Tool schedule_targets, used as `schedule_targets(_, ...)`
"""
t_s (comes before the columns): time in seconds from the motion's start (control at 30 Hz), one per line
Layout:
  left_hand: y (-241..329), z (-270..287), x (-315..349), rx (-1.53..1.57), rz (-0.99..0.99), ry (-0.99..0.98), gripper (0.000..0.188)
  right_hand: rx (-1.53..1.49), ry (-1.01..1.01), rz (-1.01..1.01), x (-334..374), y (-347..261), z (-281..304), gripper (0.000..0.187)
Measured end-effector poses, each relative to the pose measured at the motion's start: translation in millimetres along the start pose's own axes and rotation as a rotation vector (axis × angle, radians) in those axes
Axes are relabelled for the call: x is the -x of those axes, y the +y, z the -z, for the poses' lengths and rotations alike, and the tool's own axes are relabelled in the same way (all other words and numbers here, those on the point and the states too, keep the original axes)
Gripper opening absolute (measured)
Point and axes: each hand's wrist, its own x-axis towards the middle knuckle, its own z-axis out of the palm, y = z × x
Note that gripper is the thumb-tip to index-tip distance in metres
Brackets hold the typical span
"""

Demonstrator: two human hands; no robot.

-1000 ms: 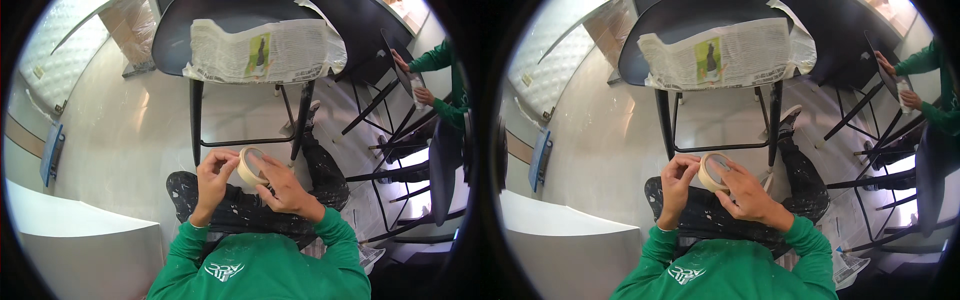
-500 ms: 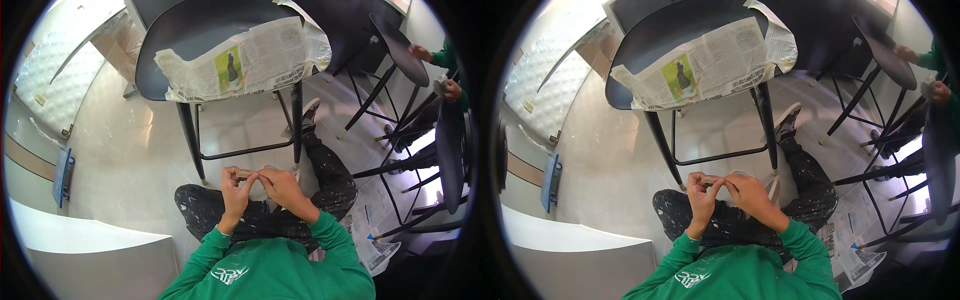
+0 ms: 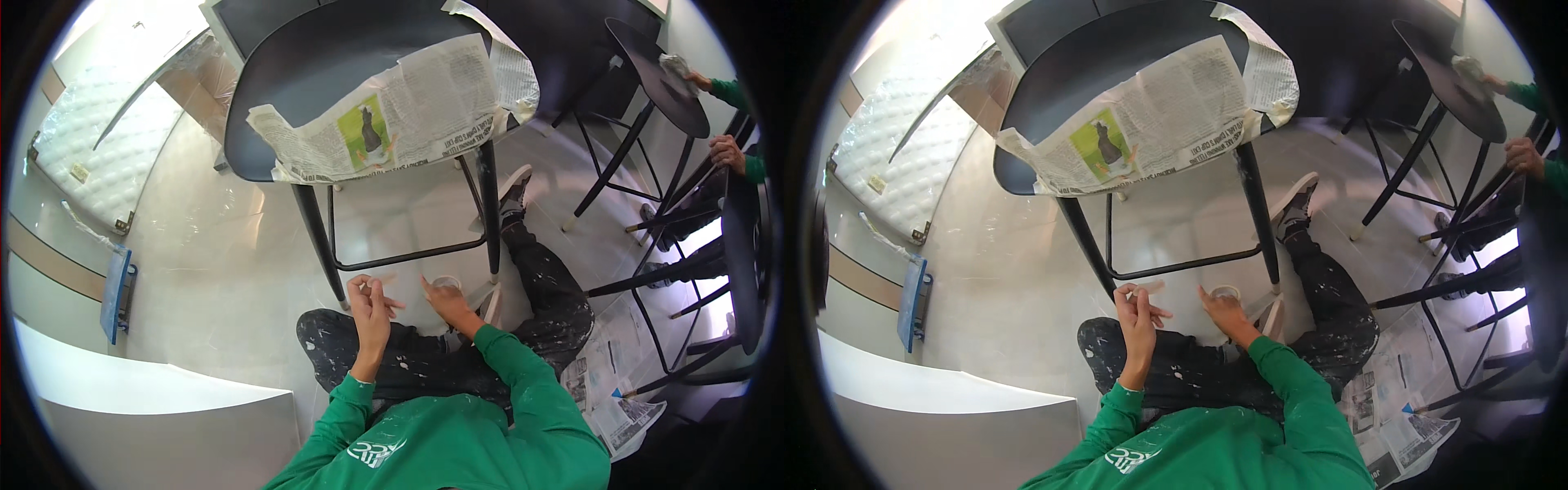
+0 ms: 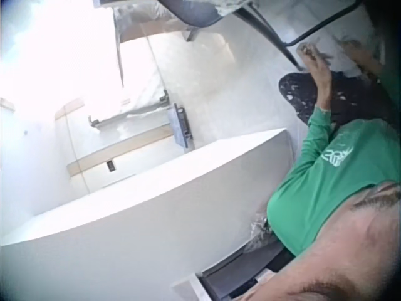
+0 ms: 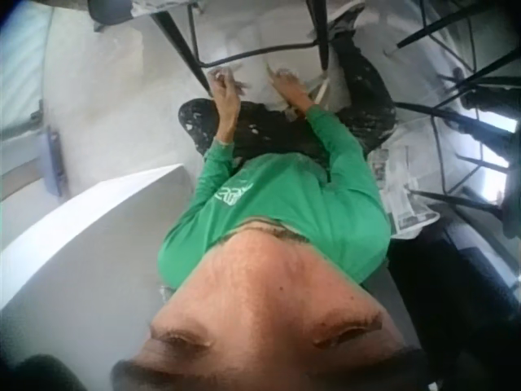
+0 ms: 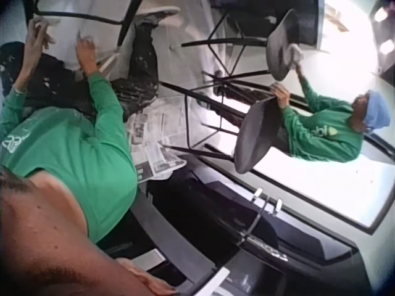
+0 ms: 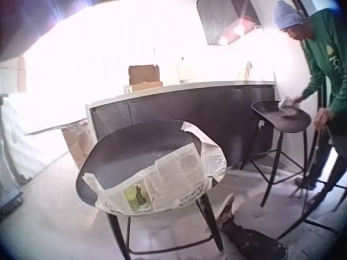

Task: The person tapes newspaper to a black stool using masking tape while sitting on the floor.

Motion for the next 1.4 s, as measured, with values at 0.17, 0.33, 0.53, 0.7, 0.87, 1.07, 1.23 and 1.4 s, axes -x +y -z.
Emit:
schedule_targets(0.17, 34, 3, 9, 0.01, -0.029, -0.042, 0.018, -0.744, 0.03, -0.378, -26, -29, 66, 0.043)
schedule_targets(0.33, 59, -24, 15, 0.085, -0.177, -0.188, 0.029, -1.668, 0.174, -0.346, -54, -59, 203, 0.023)
schedule_targets(0.53, 99, -42, -5, 0.049, -0.486, -0.345, 0.043, -1.577, 0.183, -0.208, -76, -63, 277, 0.013)
schedule_targets(0.7, 123, -35, -16, 0.085, -0.594, -0.399, 0.049, -1.528, 0.209, -0.151, -83, -73, 313, 0.012)
schedule_targets(0.87, 136, -36, -16, 0.083, -0.688, -0.474, 0.055, -1.671, 0.224, -0.127, -88, -84, 328, 0.007)
schedule_targets(1.07, 147, -35, -27, -0.155, -0.884, -0.463, 0.06, -1.631, 0.208, -0.118, -87, -83, 336, 0.012)
schedule_targets(1.23, 181, -26, -54, -0.267, -0.984, -0.083, 0.077, -1.335, 0.405, 0.02, -85, -81, 376, 0.011)
schedule_targets(1.4, 235, -3, -99, -1.051, -1.302, -0.123, 0.076, -1.242, 0.239, 0.161, -116, -59, 416, 0.013)
